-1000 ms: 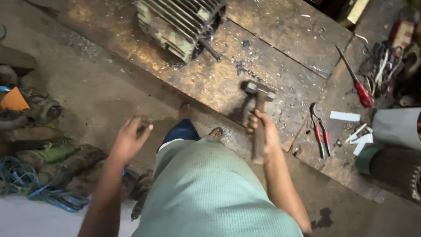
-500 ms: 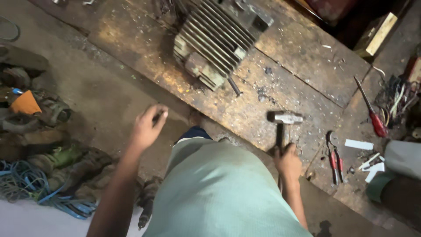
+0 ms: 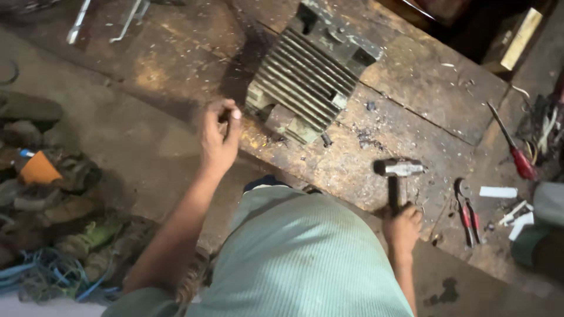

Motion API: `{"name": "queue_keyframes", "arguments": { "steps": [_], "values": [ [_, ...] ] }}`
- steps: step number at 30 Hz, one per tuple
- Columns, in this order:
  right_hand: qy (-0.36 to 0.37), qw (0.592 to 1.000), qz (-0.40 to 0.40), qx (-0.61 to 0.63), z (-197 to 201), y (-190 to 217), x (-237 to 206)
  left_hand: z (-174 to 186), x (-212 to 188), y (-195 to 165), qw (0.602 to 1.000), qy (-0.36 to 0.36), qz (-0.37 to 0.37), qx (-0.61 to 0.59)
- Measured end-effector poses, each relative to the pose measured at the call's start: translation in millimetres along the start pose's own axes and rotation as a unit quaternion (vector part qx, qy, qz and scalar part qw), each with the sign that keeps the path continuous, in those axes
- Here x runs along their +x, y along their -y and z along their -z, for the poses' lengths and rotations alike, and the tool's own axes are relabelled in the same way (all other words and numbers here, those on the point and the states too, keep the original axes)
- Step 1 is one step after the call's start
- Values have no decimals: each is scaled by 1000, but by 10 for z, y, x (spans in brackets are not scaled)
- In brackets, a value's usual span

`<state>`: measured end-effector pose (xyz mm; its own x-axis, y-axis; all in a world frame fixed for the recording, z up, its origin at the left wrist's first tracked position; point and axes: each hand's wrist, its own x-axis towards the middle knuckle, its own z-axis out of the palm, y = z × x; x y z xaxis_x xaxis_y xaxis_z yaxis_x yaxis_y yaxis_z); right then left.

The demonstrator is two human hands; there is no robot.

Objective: The person uses pliers to pull copper windings from a motor stator, then uses a hammer and metal rod to drive the windings out of the stator slots. The person repeatedly flips the stator and continues hammering to remove the remaining copper.

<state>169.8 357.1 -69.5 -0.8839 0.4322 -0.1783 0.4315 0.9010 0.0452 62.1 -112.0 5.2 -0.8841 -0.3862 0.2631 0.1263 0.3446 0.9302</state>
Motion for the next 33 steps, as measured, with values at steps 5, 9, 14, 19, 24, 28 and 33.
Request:
{"name": "queue_keyframes", "arguments": {
  "steps": [5, 9, 14, 19, 24, 28, 33],
  "values": [
    [-144, 962, 186, 142, 581, 745, -91, -94, 381, 218, 982, 5, -84, 171],
    [-30, 899, 291, 327, 918, 1430, 146, -233, 690, 506, 920, 24, -164, 355],
    [142, 894, 255, 340, 787, 2138, 732, -312, 730, 824, 963, 160, 13, 217],
    [112, 890, 336, 287, 459, 2511, 1177, -96, 526, 801, 970, 141, -40, 192],
    [110, 908, 351, 199, 426, 2613, 1209, 52, 554, 543, 961, 155, 8, 228],
    [-75, 860, 382, 331, 485, 2381, 982, 58, 687, 421, 966, 87, 58, 237],
    [252, 711, 58, 653, 470, 1954, 645, 83, 766, 365, 924, 186, 34, 332]
  ]
}}
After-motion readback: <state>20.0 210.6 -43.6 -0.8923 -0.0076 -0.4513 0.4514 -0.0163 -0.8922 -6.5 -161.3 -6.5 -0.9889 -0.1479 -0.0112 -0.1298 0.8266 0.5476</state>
